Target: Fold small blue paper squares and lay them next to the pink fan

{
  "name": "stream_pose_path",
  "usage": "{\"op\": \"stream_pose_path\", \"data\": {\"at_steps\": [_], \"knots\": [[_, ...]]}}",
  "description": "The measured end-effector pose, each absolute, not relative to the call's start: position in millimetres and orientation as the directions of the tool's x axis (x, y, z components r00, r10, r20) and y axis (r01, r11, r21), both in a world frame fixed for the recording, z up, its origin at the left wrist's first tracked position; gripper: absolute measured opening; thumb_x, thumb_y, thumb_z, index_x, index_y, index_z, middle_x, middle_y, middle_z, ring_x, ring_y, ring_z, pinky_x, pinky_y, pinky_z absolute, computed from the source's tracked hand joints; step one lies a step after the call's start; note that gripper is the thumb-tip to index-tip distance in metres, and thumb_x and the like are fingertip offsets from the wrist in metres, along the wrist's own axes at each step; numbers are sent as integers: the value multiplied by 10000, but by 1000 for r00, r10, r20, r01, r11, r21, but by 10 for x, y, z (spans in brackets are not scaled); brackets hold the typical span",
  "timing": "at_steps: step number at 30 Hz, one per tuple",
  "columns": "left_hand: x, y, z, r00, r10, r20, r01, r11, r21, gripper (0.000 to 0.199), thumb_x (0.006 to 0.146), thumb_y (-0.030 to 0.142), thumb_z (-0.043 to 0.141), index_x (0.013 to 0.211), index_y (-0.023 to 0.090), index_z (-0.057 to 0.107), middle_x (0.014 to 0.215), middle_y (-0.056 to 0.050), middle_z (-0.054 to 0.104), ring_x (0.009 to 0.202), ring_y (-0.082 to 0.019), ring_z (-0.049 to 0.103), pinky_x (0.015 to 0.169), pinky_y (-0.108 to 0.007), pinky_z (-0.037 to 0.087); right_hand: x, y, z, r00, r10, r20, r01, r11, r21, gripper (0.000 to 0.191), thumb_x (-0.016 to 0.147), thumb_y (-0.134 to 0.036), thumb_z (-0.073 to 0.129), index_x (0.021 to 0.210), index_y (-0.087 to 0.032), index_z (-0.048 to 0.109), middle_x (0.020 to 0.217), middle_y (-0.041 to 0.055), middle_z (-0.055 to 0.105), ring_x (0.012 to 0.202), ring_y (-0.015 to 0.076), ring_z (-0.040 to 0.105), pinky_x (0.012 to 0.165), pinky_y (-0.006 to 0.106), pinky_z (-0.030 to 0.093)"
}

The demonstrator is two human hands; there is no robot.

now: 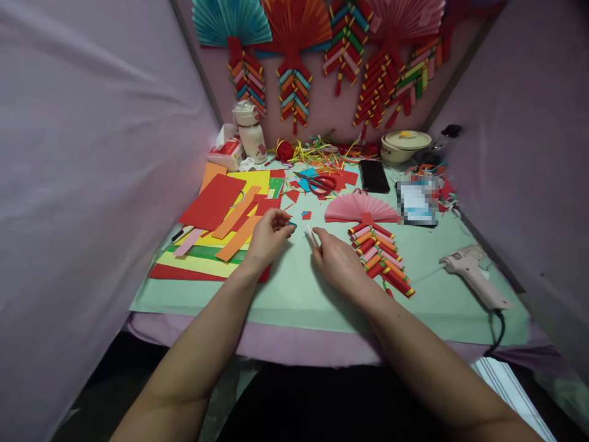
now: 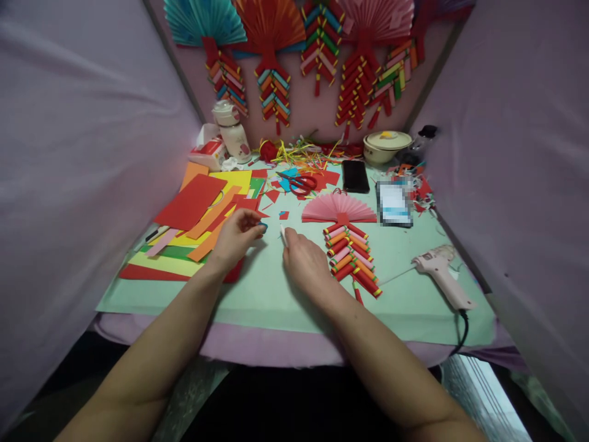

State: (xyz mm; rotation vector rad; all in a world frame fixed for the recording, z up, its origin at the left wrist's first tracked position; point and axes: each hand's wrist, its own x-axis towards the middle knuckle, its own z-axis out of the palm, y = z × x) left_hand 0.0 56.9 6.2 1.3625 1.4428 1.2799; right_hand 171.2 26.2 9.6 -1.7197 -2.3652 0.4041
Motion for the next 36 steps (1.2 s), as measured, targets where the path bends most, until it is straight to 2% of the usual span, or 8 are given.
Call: {"op": "stream_pose_path", "data": {"at_steps": [4, 11, 14, 17, 20, 24, 31, 36], "knots": [[-27, 606, 71, -210, 978, 2, -25, -8, 1000, 332, 594, 268, 743, 845, 189, 542, 774, 33, 599, 707, -114, 607, 680, -276, 518, 1624, 286, 172, -353, 935, -35, 886, 322, -333, 368, 985, -270, 337, 1316, -161, 454, 1072, 146, 691, 919, 273, 653, 741, 331, 418], [-129, 688, 22, -266, 963, -46, -120, 14, 993, 448, 512, 308, 816, 862, 178, 567, 715, 34, 637, 642, -99, 594, 546, -196, 385, 1308, 691, 154, -321, 946, -51, 885, 280, -372, 339, 909, -136, 430, 1238, -114, 506, 1059, 168, 695, 964, 268, 653, 794, 332, 437], [-136, 706, 8, -250, 967, -50, -152, 11, 988, 459, 505, 316, 824, 859, 174, 568, 707, 36, 642, 629, -95, 592, 564, -201, 390, 1306, 776, 146, -309, 951, -3, 866, 279, -415, 310, 893, -187, 513, 1185, -97, 558, 1100, 186, 675, 1011, 268, 639, 830, 329, 444], [-91, 682, -10, -223, 974, -48, -169, 10, 986, 453, 506, 308, 821, 862, 174, 576, 716, 31, 648, 666, -107, 611, 626, -222, 433, 1438, 745, 149, -311, 948, 74, 819, 307, -485, 293, 940, -234, 460, 1174, -114, 587, 1202, 168, 637, 1094, 228, 601, 886, 301, 433], [-14, 635, -34, -177, 983, -41, -164, 11, 986, 452, 521, 280, 817, 896, 170, 590, 776, 14, 660, 750, -127, 632, 719, -258, 473, 1626, 695, 126, -346, 932, 107, 702, 333, -630, 295, 973, -284, 393, 1065, -153, 640, 1043, 73, 701, 956, 166, 634, 810, 250, 451], [76, 556, -55, -51, 998, 20, -104, -25, 994, 437, 602, 269, 797, 968, 178, 576, 882, -11, 660, 883, -155, 644, 836, -313, 485, 1761, 636, 51, -270, 951, 147, 406, 251, -879, 286, 903, -377, 507, 927, -152, 682, 853, 32, 705, 774, 159, 619, 699, 257, 443], [133, 492, -77, 17, 1000, -11, -38, 12, 999, 378, 649, 211, 760, 986, 178, 593, 912, -25, 650, 859, -150, 639, 815, -327, 505, 1762, 569, -39, -146, 988, 38, 227, 71, -971, 193, 787, -323, 583, 782, -161, 689, 717, 6, 656, 644, 134, 546, 609, 247, 413], [101, 538, -76, -106, 990, -96, -61, 90, 994, 255, 665, 155, 715, 895, 160, 606, 787, -4, 626, 736, -124, 622, 743, -317, 539, 1791, 583, -82, -126, 992, 12, 211, 39, -977, 198, 756, -310, 589, 829, -154, 688, 701, 4, 637, 604, 125, 519, 564, 237, 395]]}}
